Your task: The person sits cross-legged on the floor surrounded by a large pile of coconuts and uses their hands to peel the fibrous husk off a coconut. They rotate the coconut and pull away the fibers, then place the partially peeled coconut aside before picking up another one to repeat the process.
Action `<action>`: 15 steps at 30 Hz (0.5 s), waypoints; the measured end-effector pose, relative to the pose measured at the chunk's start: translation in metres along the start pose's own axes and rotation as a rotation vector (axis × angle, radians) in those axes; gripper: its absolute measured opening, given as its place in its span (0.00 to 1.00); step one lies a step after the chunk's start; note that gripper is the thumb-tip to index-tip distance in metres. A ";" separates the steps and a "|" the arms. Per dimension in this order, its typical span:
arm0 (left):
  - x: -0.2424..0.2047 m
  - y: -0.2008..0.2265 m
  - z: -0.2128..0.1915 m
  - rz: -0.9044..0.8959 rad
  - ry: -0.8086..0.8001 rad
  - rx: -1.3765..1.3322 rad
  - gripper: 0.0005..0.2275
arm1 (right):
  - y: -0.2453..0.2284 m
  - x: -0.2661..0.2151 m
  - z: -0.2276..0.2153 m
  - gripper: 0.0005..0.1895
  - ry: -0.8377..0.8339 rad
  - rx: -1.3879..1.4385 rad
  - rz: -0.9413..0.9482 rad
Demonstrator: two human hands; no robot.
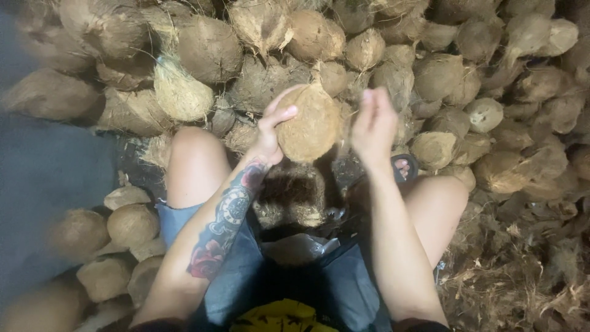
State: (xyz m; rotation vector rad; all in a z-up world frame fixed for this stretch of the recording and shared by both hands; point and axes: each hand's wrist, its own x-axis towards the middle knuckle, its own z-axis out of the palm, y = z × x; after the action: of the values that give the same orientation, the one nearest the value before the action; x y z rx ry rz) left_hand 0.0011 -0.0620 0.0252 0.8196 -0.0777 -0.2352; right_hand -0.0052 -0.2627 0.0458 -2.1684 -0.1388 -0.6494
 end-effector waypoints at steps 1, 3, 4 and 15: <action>0.000 -0.002 0.000 0.001 0.000 -0.001 0.36 | 0.017 0.005 -0.006 0.13 -0.001 -0.001 -0.001; 0.000 -0.004 -0.003 -0.002 0.030 -0.019 0.35 | 0.051 0.016 -0.015 0.14 0.194 0.357 0.331; -0.001 -0.005 -0.002 -0.001 0.030 -0.019 0.35 | 0.045 0.013 -0.018 0.14 0.194 0.358 0.331; -0.006 0.010 0.040 -0.241 0.293 -0.314 0.37 | -0.049 -0.018 -0.005 0.23 -0.459 0.073 0.312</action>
State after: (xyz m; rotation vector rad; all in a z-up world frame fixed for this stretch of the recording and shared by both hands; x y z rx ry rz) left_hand -0.0093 -0.0827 0.0596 0.5414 0.3282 -0.3419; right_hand -0.0379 -0.2332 0.0740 -2.1728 -0.0616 0.0347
